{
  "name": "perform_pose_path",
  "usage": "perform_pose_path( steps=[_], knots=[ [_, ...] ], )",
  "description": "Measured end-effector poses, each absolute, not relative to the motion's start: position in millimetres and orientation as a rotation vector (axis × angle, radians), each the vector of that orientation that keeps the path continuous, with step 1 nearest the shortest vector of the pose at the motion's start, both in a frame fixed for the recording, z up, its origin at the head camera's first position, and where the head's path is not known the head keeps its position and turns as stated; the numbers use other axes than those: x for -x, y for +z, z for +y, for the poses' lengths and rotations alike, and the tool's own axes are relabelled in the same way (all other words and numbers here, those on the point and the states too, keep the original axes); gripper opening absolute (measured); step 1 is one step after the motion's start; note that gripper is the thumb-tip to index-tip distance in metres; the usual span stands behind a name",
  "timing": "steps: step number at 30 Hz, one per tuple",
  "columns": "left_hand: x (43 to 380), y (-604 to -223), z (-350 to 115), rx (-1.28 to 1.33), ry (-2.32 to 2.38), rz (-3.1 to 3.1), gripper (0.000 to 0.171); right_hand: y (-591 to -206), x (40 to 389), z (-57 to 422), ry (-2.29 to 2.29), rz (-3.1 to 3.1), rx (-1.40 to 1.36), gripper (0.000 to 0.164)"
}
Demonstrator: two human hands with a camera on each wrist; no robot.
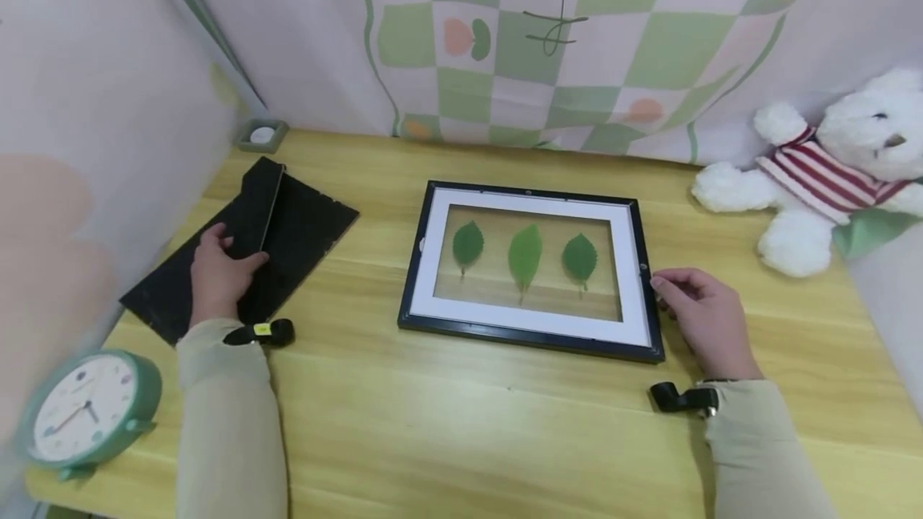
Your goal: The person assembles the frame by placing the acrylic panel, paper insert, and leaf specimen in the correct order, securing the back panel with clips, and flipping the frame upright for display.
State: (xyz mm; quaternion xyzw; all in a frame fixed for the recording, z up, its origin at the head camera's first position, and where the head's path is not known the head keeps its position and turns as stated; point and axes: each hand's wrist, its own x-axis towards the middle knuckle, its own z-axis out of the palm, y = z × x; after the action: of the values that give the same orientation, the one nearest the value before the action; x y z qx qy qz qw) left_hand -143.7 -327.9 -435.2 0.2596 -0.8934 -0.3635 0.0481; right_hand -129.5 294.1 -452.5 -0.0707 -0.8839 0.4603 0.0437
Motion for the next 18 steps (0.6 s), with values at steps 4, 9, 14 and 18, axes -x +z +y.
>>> perform_pose_path(
  steps=[4, 9, 14, 18],
  knots=[
    [143.2, -429.5, -326.5, -0.727, -1.031, -2.775, 0.074, -450.5, 129.3, 295.4, 1.412, -2.699, 0.212, 0.034],
    [142.6, -418.9, -323.3, -0.653, -1.033, -2.762, 0.071, -448.3, 129.1, 295.2, 1.426, -2.683, 0.211, 0.034],
    [138.9, -399.9, -315.4, -0.592, -1.046, -2.712, 0.069, -449.4, 128.7, 294.9, 1.458, -2.673, 0.201, 0.034],
    [137.2, -384.8, -303.9, -0.525, -1.009, -2.657, 0.069, -451.9, 128.2, 295.7, 1.483, -2.652, 0.199, 0.033]
  ],
)
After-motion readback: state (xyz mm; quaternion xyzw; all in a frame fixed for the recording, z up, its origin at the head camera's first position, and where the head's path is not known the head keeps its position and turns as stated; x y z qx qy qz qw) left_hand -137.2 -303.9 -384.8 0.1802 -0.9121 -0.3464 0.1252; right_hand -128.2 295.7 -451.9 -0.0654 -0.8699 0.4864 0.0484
